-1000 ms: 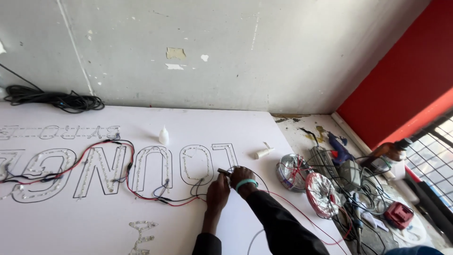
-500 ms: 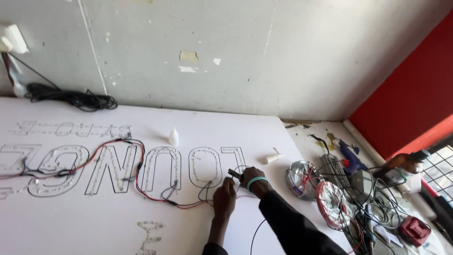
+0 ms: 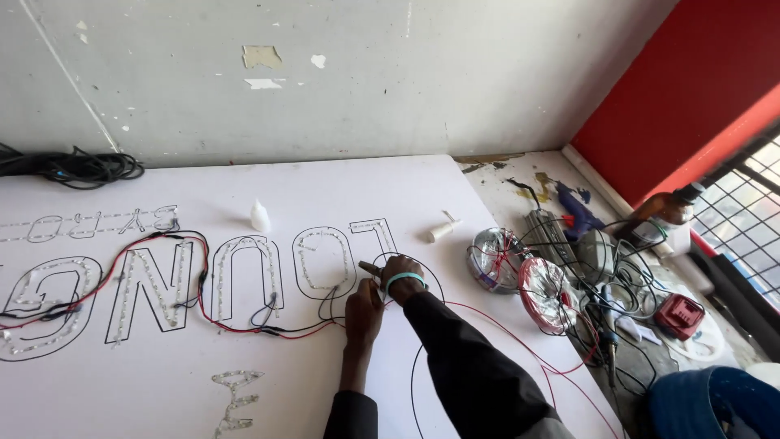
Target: Connecting and routing electrical wires for LED letters on a sign board using hand tools.
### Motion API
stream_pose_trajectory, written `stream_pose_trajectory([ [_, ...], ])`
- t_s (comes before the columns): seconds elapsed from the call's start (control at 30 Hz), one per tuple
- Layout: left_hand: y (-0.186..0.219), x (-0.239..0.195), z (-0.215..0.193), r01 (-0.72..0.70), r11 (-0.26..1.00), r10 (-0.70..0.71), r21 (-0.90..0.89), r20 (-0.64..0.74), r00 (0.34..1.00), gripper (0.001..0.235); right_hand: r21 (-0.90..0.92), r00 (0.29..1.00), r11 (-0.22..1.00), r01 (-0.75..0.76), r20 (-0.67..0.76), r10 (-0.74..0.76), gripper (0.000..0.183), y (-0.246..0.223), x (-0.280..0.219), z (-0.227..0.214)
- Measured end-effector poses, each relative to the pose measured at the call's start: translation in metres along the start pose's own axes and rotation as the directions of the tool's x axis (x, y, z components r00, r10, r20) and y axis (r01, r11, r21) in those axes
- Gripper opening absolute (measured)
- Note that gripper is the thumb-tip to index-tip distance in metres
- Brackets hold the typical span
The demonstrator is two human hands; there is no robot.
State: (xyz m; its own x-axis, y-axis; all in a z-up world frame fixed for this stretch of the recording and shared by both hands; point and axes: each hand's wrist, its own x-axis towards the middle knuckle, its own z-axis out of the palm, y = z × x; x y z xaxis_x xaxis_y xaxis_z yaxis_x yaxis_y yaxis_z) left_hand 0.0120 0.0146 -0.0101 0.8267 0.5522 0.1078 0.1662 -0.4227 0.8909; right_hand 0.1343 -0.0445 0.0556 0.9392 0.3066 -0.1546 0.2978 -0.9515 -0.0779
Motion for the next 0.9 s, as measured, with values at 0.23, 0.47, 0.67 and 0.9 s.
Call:
stream_pose_trajectory([
  [0.23,0.011,0.002,-0.018,-0.058,0.985,0.072,0.164,-0.082,0.994,0.026,-0.087,0.987,0.991,0.098,0.135,-0.085,0.042,0.018,0.013,-0.018],
  [0.47,-0.001,0.003,-0.01,-0.156,0.91,0.206,0.383,-0.091,0.974,0.016,-0.066,0.913,0.989,0.134,0.397,-0.097,0.044,0.039,-0.07,-0.12],
  [0.67,0.001,0.0,0.022,0.031,0.825,-0.119,0.564,0.119,0.986,0.04,0.289,0.831,0.942,-0.172,0.556,-0.019,0.038,0.069,-0.099,-0.104],
  [0.9,-0.037,0.007,0.049,-0.068,0.707,0.054,0.704,0.043,0.998,0.018,0.148,0.863,0.989,-0.013,0.501,-0.064,0.051,0.077,-0.104,-0.071],
])
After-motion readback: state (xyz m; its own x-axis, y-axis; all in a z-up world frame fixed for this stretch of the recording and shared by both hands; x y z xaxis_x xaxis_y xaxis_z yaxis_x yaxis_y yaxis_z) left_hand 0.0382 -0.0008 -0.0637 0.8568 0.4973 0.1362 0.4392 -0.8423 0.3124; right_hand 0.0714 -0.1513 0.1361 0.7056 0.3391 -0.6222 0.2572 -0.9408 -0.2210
